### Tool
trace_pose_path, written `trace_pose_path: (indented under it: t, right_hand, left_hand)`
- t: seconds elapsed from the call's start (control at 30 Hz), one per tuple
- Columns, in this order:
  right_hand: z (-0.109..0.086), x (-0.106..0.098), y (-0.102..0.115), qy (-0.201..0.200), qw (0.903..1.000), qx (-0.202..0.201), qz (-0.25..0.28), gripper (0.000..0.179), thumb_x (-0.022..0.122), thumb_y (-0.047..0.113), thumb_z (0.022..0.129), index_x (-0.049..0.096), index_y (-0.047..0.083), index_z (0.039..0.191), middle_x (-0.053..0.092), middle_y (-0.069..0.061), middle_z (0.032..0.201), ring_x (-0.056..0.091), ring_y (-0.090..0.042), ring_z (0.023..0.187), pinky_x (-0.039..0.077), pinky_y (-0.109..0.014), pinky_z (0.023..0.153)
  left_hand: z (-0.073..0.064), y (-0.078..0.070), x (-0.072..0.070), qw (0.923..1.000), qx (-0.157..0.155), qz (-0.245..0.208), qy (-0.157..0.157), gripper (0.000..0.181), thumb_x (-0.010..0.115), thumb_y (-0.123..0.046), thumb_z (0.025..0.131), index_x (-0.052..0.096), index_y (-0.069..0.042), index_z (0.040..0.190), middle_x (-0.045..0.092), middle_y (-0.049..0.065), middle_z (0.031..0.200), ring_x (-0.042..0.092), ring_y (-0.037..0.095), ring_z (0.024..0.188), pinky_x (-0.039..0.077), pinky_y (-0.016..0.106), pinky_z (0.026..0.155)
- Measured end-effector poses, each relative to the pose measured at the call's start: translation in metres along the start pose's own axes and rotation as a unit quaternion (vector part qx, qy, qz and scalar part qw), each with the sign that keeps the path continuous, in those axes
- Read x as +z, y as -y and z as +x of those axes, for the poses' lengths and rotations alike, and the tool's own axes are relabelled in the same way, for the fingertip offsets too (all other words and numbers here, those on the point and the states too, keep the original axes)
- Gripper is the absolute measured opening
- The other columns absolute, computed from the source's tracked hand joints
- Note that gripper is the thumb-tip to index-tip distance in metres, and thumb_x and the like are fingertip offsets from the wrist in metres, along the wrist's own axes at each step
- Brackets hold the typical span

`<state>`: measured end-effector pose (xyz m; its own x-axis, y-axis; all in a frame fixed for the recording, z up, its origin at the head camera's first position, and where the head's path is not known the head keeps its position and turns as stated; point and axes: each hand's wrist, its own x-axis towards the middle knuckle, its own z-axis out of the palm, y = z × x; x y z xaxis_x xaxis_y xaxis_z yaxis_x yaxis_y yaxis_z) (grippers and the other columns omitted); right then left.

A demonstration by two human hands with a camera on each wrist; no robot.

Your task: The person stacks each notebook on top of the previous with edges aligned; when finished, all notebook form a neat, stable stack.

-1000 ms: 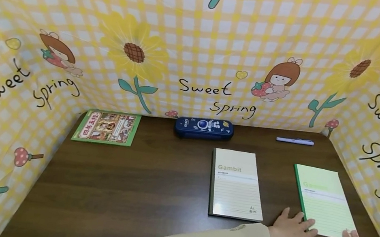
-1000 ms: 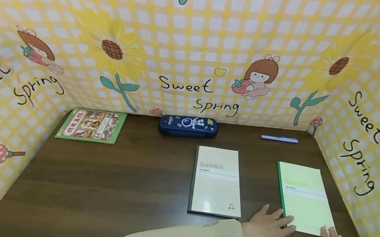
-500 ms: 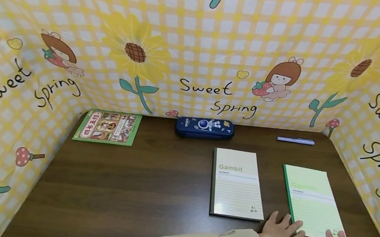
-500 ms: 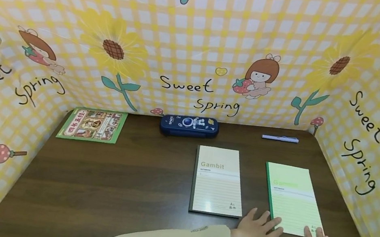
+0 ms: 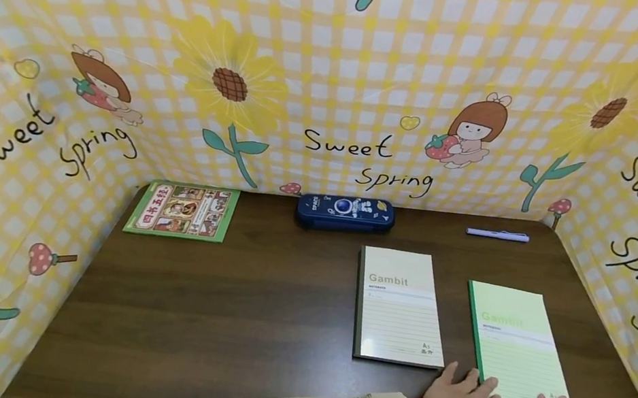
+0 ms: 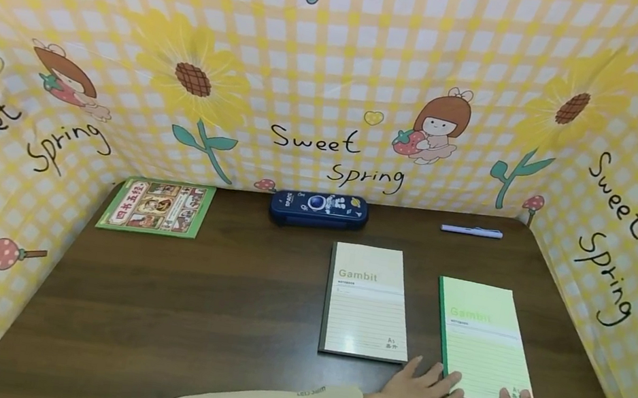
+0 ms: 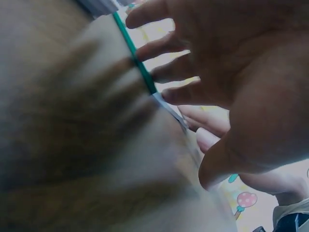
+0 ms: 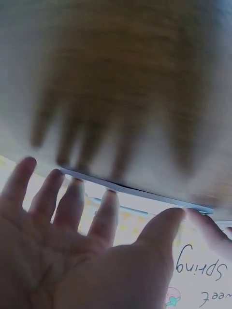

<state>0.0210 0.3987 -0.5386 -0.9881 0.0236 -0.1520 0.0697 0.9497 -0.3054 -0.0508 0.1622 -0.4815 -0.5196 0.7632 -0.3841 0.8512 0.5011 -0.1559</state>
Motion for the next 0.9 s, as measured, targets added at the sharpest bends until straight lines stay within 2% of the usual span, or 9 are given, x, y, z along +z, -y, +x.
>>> trace_pose_path:
  t: [0.13,0.27,0.37,0.53,0.63,0.7,0.8,0.87,0.9]
  right_hand:
    - [0.004,-0.018,0.014,-0.057,0.9976,0.038,0.003,0.072,0.067,0.051,0.1,0.056,-0.009,0.139,0.048,-0.047,0.14,0.049,-0.07,0.117,0.047,-0.075,0.081]
    - [0.007,-0.031,0.02,-0.06,0.9898,0.118,0.052,0.073,0.062,0.05,0.103,0.052,-0.011,0.14,0.049,-0.047,0.136,0.053,-0.065,0.114,0.052,-0.069,0.083]
    - [0.008,-0.034,0.023,-0.047,0.9686,0.213,0.119,0.077,0.057,0.05,0.105,0.043,-0.013,0.148,0.045,-0.044,0.145,0.052,-0.062,0.124,0.053,-0.065,0.094]
    - [0.007,-0.032,0.029,-0.071,0.9276,0.306,0.203,0.079,0.059,0.044,0.105,0.034,-0.012,0.155,0.044,-0.041,0.15,0.049,-0.057,0.132,0.051,-0.061,0.101]
    - [0.008,-0.03,0.031,-0.087,0.9152,0.32,0.229,0.076,0.062,0.038,0.104,0.036,-0.012,0.155,0.045,-0.042,0.148,0.051,-0.057,0.131,0.054,-0.056,0.094]
    - [0.009,-0.03,0.03,-0.096,0.9068,0.328,0.247,0.073,0.065,0.034,0.104,0.039,-0.012,0.153,0.046,-0.042,0.147,0.055,-0.056,0.123,0.059,-0.04,0.083]
    - [0.011,-0.033,0.025,-0.097,0.8811,0.345,0.309,0.069,0.068,0.03,0.102,0.042,-0.007,0.154,0.073,-0.026,0.12,0.073,-0.019,0.09,0.055,-0.019,0.064]
    - [0.012,-0.034,0.017,-0.094,0.8513,0.353,0.377,0.048,0.07,0.03,0.1,0.059,0.017,0.145,0.078,0.004,0.092,0.065,0.005,0.071,0.05,-0.01,0.057]
    - [0.013,-0.034,0.013,-0.088,0.8376,0.362,0.399,0.051,0.07,0.032,0.1,0.056,0.02,0.147,0.071,0.014,0.084,0.056,0.014,0.064,0.051,-0.011,0.058]
  left_hand:
    - [0.005,0.004,-0.002,0.9979,0.037,-0.028,-0.043,0.071,0.03,-0.074,0.101,0.033,-0.036,0.161,0.027,-0.014,0.167,0.034,0.006,0.149,0.034,0.029,0.124]
    - [0.01,0.005,-0.004,0.9853,0.027,-0.156,-0.065,0.063,0.04,-0.068,0.103,0.041,-0.034,0.157,0.037,-0.007,0.161,0.044,0.008,0.136,0.044,0.021,0.112]
    - [0.01,0.004,-0.004,0.954,-0.013,-0.292,-0.068,0.067,0.048,-0.064,0.103,0.034,-0.034,0.161,0.032,0.003,0.167,0.045,0.015,0.142,0.049,0.023,0.107]
    - [0.006,0.007,-0.004,0.8852,-0.068,-0.452,-0.087,0.07,0.056,-0.059,0.101,0.037,-0.029,0.16,0.046,-0.002,0.158,0.051,0.016,0.138,0.051,0.026,0.101]
    - [0.004,0.01,-0.004,0.829,-0.09,-0.543,-0.098,0.068,0.062,-0.054,0.098,0.043,-0.024,0.157,0.053,-0.008,0.151,0.056,0.012,0.133,0.052,0.025,0.098]
    - [0.003,0.011,-0.005,0.7852,-0.108,-0.6,-0.108,0.068,0.068,-0.049,0.096,0.045,-0.023,0.154,0.054,-0.009,0.151,0.058,0.008,0.131,0.052,0.024,0.097]
    - [0.002,0.009,-0.009,0.7102,-0.15,-0.678,-0.116,0.069,0.077,-0.041,0.091,0.049,-0.024,0.151,0.058,-0.009,0.147,0.059,0.004,0.127,0.053,0.023,0.096]
    - [0.001,0.01,-0.012,0.654,-0.165,-0.729,-0.116,0.065,0.08,-0.033,0.09,0.051,-0.023,0.148,0.062,-0.008,0.141,0.061,0.006,0.123,0.053,0.025,0.095]
    - [0.002,0.01,-0.014,0.6235,-0.173,-0.754,-0.115,0.062,0.081,-0.029,0.09,0.053,-0.022,0.145,0.065,-0.007,0.134,0.063,0.006,0.117,0.054,0.026,0.093]
